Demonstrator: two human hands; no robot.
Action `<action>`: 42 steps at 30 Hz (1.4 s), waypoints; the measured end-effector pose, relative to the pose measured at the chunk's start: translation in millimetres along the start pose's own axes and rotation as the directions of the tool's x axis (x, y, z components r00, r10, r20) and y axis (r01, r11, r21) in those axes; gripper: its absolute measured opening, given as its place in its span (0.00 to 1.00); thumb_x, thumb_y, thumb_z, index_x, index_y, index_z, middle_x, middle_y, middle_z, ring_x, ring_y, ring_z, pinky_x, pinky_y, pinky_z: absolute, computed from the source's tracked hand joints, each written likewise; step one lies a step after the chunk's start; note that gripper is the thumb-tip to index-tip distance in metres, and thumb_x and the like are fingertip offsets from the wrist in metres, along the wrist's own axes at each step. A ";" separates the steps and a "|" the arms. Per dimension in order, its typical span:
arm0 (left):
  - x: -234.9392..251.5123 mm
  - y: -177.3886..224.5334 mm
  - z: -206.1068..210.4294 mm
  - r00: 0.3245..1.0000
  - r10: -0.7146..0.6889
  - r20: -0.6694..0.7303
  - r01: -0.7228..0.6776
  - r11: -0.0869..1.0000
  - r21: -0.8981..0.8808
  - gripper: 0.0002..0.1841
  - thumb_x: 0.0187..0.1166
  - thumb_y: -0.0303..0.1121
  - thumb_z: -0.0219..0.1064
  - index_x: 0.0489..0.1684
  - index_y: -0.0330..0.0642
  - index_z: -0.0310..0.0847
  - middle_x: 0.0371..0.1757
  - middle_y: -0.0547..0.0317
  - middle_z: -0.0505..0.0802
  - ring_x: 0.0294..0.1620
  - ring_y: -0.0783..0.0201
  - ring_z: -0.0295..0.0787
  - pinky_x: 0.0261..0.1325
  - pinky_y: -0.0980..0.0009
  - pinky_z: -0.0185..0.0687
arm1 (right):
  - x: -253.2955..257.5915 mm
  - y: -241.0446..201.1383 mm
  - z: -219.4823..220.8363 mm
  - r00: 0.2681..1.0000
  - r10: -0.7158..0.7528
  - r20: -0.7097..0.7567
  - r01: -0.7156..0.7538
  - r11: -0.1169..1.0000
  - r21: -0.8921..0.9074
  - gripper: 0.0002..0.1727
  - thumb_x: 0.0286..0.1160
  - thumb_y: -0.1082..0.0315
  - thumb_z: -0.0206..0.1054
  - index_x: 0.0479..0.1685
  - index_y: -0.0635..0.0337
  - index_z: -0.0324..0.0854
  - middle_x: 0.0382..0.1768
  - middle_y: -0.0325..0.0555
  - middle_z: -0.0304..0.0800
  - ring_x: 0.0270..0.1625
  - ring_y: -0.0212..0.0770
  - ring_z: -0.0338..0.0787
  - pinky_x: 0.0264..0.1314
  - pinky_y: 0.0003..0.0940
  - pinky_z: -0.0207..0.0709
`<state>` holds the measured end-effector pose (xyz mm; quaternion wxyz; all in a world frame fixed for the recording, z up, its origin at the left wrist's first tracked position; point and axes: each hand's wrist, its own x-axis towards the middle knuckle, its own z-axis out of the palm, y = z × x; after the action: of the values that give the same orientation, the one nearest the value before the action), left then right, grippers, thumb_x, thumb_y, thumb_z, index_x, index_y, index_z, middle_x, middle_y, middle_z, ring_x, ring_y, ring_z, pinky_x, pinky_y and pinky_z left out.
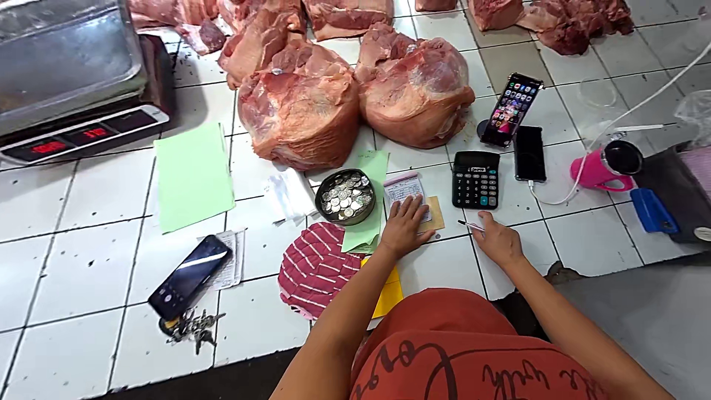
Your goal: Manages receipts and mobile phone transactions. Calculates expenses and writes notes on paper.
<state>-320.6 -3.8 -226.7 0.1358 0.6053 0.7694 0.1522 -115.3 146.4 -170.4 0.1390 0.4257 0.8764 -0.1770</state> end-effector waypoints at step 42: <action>-3.2 -2.6 -7.6 0.995 -0.030 -0.091 0.009 0.974 -0.227 0.28 0.83 0.50 0.64 0.69 0.34 0.82 0.81 0.38 0.79 0.86 0.41 0.70 0.90 0.45 0.54 | 28.2 -30.3 -21.2 0.987 -0.124 0.098 0.118 0.991 0.061 0.36 0.89 0.42 0.53 0.92 0.48 0.61 0.58 0.63 0.92 0.57 0.67 0.92 0.58 0.66 0.79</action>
<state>-325.2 -8.0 -220.6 0.1690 0.5706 0.7585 0.2655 -158.2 157.7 -156.6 0.1606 0.3658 0.8872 -0.2307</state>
